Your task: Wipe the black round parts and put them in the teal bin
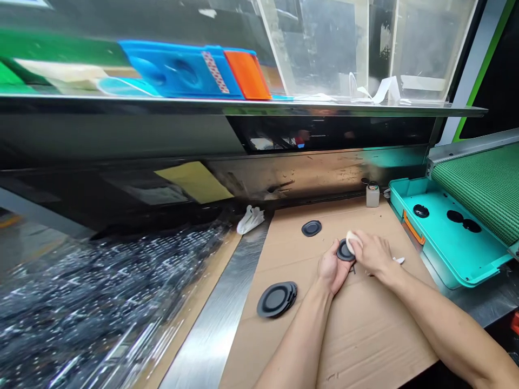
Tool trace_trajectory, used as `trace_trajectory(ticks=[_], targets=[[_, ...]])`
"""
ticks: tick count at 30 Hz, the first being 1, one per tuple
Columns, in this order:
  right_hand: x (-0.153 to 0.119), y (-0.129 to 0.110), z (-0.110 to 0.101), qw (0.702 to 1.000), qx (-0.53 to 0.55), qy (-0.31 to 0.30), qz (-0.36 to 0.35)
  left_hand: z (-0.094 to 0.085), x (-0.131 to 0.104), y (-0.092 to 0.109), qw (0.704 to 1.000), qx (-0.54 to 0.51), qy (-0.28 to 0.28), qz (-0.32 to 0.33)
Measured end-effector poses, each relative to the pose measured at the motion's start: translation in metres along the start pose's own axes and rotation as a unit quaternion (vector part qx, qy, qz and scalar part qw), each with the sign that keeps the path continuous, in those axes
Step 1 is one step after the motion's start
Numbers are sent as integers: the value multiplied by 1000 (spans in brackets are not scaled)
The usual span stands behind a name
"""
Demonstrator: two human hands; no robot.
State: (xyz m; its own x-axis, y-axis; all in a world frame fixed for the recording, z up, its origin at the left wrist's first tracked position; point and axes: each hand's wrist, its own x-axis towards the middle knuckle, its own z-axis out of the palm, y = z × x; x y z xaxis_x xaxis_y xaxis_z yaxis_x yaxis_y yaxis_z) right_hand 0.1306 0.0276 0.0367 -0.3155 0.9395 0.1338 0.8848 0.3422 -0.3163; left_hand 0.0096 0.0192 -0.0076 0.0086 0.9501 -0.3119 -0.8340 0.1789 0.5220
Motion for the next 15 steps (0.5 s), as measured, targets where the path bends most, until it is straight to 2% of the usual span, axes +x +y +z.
trace_trajectory(ticks=[2,5,9,13,15], targets=[[1,-6,5,999,-26,9,20,0,-1,1,1000,-1,2,-1],[1,-10,11,998,-53,3,-18,0,-2,2,1000,-14,-13,-13],[3,-7,12,997,-74,12,30,-1,0,1,1000,-17,4,-12],[5,-4,10,998,-64,-4,-10,-1,2,0,1000,-22,0,-15],[4,-5,9,997,-68,5,19,0,2,0,1000,-14,-1,-13]])
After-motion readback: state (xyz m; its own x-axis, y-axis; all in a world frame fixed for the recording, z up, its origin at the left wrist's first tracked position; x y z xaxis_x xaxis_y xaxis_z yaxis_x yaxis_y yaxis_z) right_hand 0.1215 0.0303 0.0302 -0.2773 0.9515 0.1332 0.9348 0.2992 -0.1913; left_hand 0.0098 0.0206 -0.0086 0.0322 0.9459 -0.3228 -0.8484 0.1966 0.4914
